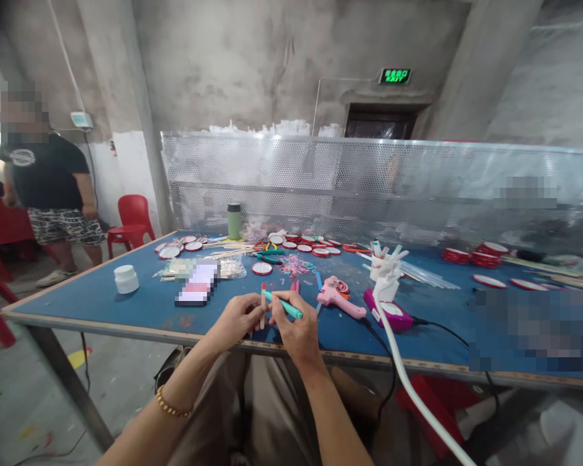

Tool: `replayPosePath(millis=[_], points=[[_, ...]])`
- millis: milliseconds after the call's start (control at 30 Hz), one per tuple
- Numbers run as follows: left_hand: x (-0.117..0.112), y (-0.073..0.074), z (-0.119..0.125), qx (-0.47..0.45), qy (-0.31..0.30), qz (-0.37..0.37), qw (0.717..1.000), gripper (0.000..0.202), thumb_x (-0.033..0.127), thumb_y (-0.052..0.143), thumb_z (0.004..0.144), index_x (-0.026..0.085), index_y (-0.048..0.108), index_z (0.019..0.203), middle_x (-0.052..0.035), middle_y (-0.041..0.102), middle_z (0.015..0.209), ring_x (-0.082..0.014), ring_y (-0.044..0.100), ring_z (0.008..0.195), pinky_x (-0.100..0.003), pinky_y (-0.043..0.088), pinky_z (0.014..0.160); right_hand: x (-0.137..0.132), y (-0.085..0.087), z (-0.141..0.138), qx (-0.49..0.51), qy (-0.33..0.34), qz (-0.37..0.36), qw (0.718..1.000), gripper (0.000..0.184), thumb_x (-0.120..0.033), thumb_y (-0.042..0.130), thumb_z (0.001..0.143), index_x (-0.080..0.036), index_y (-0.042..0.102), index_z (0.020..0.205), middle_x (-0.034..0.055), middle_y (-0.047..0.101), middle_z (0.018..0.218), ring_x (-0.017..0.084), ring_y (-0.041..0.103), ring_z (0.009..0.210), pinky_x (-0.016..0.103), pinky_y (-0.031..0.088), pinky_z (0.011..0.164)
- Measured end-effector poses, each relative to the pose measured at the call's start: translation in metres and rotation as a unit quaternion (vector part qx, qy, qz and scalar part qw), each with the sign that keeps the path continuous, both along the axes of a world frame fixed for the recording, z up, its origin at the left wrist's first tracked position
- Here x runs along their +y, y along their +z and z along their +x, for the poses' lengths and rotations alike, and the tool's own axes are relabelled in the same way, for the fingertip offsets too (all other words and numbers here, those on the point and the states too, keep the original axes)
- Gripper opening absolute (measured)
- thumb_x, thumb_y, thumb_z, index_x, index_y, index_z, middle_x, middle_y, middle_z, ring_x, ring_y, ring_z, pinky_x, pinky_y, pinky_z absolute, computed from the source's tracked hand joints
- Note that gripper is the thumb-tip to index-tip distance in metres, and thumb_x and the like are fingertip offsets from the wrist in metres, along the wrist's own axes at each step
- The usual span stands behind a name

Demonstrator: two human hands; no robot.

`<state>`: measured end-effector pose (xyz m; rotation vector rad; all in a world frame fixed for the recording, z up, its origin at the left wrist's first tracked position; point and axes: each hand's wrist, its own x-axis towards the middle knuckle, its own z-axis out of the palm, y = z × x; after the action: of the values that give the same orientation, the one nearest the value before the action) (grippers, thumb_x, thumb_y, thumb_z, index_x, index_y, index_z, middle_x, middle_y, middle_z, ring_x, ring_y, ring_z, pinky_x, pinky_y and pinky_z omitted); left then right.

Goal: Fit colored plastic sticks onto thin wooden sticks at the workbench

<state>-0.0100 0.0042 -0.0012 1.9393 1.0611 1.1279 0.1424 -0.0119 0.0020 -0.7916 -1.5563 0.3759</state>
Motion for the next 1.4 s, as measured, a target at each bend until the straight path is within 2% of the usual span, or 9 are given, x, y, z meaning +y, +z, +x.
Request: replayPosePath(millis=[600,1400], points=[[0.0025,-0.0041,0.0002,-0.007,-0.004,0.006,1.0,0.024,0.029,0.044,0.087,0.017,0.053,0.069,0.0012,0.06,0.058,-0.0092,0.051,0.049,-0.018,0.037,0.051,-0.0028,0.0005,0.0,-0.012,-0.002,0.007,1.0,0.014,-0.03,0.058,0.091,-0.018,0.065,0.087,-0.0007,0.068,0.073,0.01,0.063,0.048,0.019,0.052,0.05],[0.0027,-0.0041,0.0009,-0.018,-0.008,0.004,1.0,0.021,0.029,0.045,0.087,0.017,0.054,0.071,0.0017,0.06,0.057,-0.0096,0.05,0.05,-0.019,0.037,0.051,-0.0048,0.0022,-0.0004,-0.013,-0.012,0.005,1.0,0.015,-0.03,0.058,0.09,-0.019,0.064,0.082,-0.0016,0.065,0.068,0.011,0.061,0.047,0.021,0.051,0.048]])
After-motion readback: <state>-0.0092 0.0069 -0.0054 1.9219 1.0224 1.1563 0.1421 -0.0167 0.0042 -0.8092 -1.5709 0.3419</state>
